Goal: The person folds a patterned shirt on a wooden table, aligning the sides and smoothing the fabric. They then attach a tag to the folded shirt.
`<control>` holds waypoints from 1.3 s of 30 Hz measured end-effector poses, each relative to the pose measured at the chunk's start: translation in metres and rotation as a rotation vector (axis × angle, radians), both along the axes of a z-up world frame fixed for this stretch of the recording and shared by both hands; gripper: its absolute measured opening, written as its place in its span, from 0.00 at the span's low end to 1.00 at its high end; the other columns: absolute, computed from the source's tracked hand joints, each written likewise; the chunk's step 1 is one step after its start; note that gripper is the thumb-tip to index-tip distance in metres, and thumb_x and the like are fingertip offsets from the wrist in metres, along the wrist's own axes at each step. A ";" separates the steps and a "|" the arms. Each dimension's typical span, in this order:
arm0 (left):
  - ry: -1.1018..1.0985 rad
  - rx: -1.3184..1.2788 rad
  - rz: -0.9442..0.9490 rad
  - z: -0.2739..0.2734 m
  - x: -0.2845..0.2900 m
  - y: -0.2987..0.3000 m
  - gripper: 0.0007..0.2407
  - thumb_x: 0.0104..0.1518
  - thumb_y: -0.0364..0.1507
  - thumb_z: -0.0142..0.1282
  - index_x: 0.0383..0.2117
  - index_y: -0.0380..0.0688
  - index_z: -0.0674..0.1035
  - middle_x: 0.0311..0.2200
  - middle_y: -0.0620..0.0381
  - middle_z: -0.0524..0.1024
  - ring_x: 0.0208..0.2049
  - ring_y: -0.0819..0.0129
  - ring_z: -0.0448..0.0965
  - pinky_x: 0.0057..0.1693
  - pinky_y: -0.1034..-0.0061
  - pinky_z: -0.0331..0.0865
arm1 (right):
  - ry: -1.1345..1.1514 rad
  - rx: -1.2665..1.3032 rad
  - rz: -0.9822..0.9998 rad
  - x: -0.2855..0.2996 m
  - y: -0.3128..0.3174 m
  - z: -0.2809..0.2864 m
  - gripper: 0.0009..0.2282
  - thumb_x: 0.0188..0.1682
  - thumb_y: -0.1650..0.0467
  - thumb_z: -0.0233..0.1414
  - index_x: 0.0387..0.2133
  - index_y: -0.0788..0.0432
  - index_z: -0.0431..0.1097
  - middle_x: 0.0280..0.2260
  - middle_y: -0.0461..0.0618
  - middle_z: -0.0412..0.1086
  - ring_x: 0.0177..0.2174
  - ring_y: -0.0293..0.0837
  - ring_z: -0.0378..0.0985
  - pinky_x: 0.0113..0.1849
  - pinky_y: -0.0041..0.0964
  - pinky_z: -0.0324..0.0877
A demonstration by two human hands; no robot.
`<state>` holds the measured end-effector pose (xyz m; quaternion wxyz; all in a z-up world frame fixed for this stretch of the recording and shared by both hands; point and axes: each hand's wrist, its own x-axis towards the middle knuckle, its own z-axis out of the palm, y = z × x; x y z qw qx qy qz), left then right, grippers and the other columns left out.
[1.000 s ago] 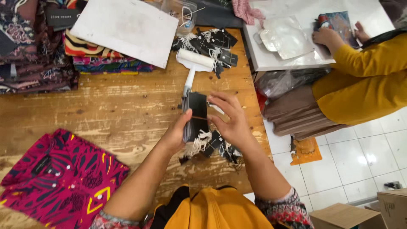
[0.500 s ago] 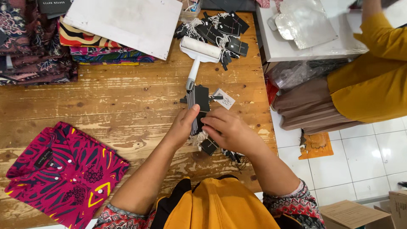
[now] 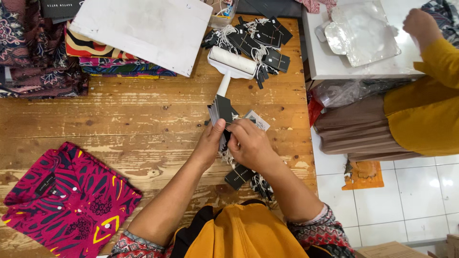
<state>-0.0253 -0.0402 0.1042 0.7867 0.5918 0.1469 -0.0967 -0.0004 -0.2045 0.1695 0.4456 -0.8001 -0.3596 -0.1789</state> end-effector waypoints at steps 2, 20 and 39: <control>0.027 0.065 -0.014 -0.008 0.011 0.002 0.26 0.63 0.50 0.45 0.53 0.38 0.73 0.48 0.53 0.74 0.53 0.68 0.71 0.61 0.72 0.63 | 0.002 0.034 -0.060 0.007 0.008 -0.008 0.10 0.45 0.80 0.54 0.39 0.63 0.68 0.37 0.57 0.72 0.37 0.57 0.77 0.37 0.46 0.73; 0.388 -0.377 0.135 -0.051 0.146 0.027 0.19 0.59 0.38 0.56 0.51 0.40 0.70 0.38 0.48 0.79 0.44 0.47 0.85 0.53 0.57 0.81 | 0.871 1.648 -0.099 0.035 -0.144 -0.051 0.05 0.63 0.66 0.47 0.43 0.54 0.65 0.35 0.48 0.73 0.22 0.36 0.68 0.21 0.29 0.65; -0.076 0.161 0.451 0.027 -0.040 0.106 0.07 0.60 0.31 0.60 0.39 0.44 0.79 0.30 0.63 0.79 0.26 0.79 0.79 0.29 0.80 0.74 | 1.489 0.484 0.366 -0.011 0.024 -0.069 0.07 0.53 0.74 0.53 0.42 0.64 0.71 0.29 0.51 0.76 0.20 0.36 0.70 0.23 0.30 0.65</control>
